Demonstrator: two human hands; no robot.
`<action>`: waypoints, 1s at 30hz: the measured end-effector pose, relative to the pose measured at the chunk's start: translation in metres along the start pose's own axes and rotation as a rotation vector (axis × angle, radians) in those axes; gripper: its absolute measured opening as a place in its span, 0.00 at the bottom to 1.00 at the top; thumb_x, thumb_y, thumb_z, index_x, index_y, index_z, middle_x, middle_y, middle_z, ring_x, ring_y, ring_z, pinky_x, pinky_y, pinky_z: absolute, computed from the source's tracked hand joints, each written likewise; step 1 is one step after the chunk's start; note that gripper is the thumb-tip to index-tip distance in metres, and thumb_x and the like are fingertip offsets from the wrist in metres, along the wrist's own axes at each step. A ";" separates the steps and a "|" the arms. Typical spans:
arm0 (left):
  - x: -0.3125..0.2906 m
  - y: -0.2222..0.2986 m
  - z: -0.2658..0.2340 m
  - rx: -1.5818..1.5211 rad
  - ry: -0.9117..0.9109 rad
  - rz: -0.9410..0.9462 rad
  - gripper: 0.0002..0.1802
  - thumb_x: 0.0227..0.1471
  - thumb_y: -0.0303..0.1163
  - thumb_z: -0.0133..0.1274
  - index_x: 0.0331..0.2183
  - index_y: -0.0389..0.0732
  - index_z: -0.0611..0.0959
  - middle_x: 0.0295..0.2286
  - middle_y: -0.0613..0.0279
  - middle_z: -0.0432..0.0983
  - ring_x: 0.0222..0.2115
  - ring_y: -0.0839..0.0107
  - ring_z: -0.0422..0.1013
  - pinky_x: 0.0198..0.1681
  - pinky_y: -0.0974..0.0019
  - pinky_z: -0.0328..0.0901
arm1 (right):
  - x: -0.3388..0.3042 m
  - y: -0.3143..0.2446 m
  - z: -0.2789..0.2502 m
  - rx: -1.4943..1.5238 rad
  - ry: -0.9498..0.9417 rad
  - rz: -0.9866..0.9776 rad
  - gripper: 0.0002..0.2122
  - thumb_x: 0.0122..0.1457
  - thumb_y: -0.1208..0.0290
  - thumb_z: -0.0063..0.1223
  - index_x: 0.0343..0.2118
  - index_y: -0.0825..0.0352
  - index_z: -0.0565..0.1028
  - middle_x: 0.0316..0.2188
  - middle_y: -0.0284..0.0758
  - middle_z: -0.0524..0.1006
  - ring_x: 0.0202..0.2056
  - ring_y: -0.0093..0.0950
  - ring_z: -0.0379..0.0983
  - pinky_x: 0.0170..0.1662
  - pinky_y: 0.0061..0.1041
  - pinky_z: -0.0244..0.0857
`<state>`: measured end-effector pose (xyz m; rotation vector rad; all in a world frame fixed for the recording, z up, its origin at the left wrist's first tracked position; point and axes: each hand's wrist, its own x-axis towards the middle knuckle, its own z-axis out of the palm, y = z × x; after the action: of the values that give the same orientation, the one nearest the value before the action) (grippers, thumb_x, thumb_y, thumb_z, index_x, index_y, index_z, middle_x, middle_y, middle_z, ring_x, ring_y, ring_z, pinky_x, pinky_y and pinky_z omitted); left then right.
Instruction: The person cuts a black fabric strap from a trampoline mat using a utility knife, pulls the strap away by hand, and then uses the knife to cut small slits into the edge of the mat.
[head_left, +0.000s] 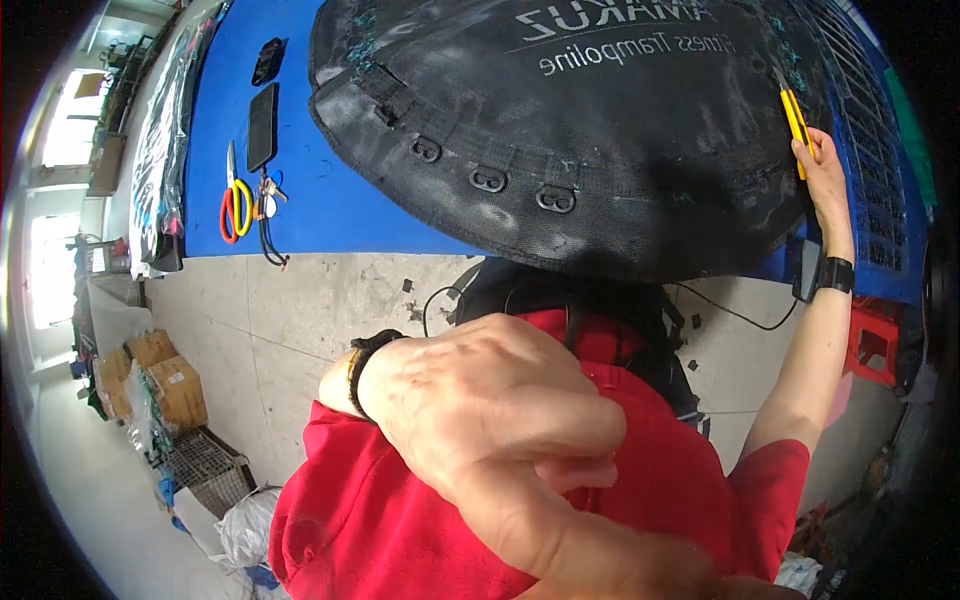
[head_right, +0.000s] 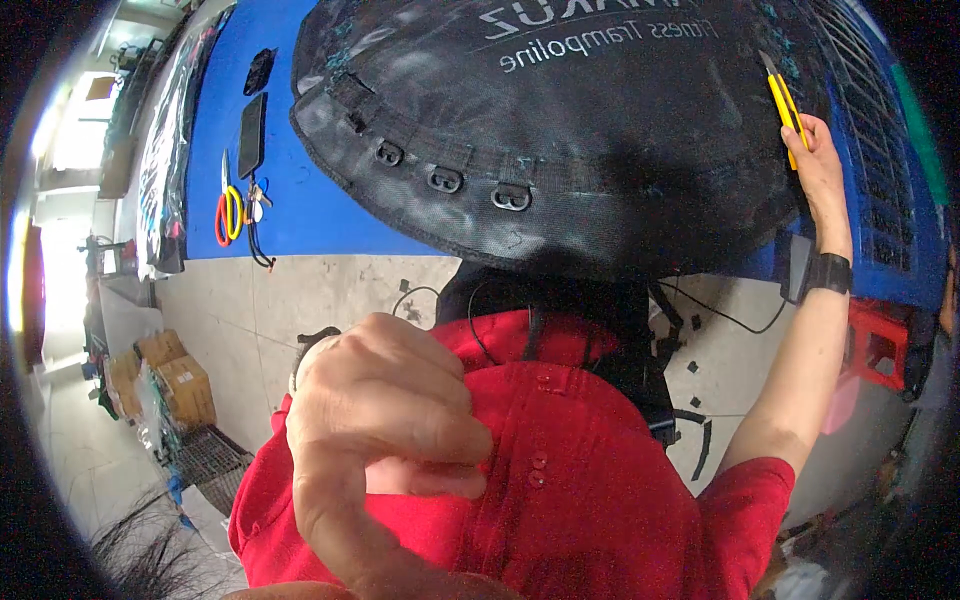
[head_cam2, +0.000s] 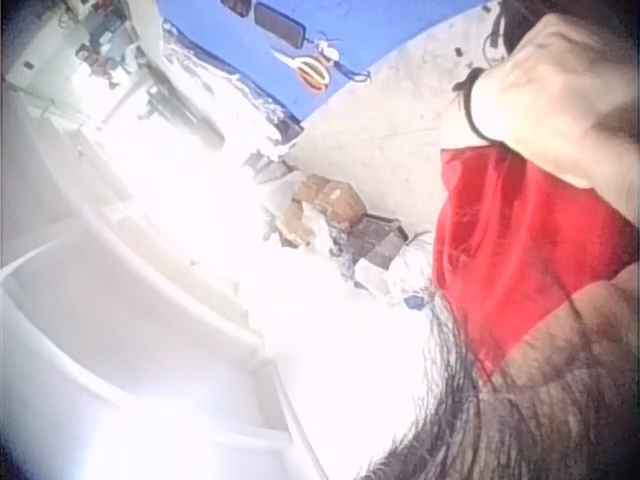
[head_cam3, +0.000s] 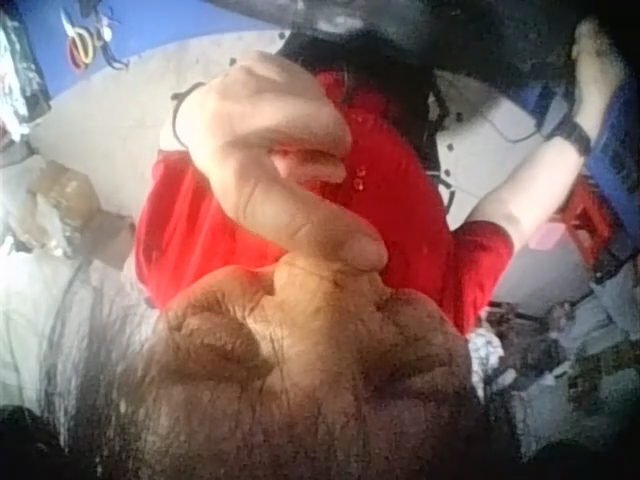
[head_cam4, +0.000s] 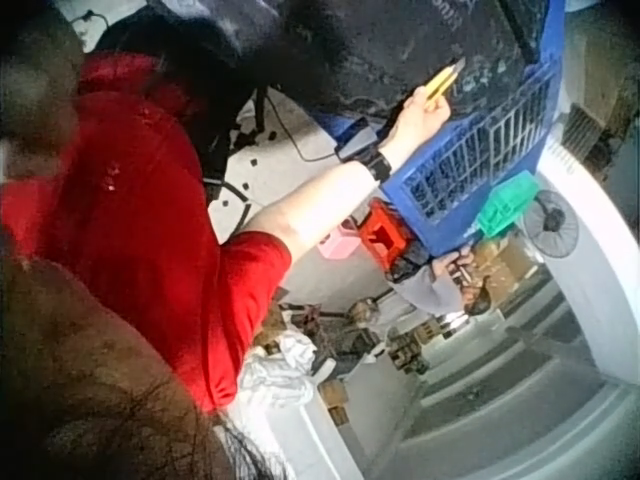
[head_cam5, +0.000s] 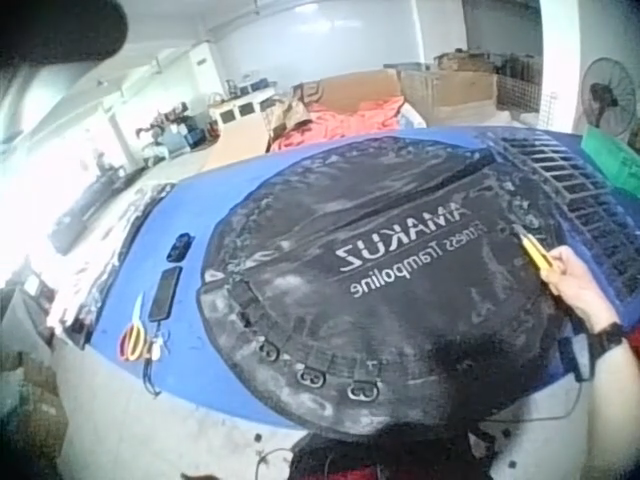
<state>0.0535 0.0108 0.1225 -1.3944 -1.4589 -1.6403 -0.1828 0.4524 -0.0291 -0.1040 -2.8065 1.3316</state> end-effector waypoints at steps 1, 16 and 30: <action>0.002 0.008 -0.011 -0.046 -0.146 -0.176 0.24 0.51 0.16 0.60 0.49 0.48 0.86 0.26 0.56 0.75 0.13 0.77 0.65 0.12 0.74 0.58 | -0.004 -0.005 0.002 -0.010 0.019 0.005 0.18 0.68 0.65 0.60 0.56 0.66 0.71 0.39 0.26 0.78 0.37 0.15 0.70 0.41 0.17 0.62; -0.097 -0.028 -0.024 0.807 -0.313 -0.810 0.14 0.55 0.25 0.62 0.44 0.35 0.81 0.42 0.50 0.77 0.43 0.50 0.75 0.47 0.53 0.71 | -0.007 -0.003 0.002 -0.027 0.029 -0.031 0.19 0.67 0.64 0.60 0.56 0.67 0.71 0.39 0.28 0.78 0.39 0.16 0.71 0.42 0.18 0.64; -0.141 -0.048 -0.012 1.125 -0.464 -0.792 0.32 0.57 0.35 0.60 0.61 0.36 0.73 0.61 0.48 0.67 0.63 0.48 0.62 0.63 0.44 0.59 | -0.008 -0.005 0.003 -0.047 0.032 -0.144 0.18 0.65 0.66 0.63 0.53 0.68 0.74 0.39 0.29 0.79 0.39 0.18 0.73 0.43 0.20 0.67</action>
<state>0.0527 -0.0208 -0.0235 -0.5286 -2.7900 -0.4755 -0.1756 0.4461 -0.0275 0.0742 -2.7594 1.2231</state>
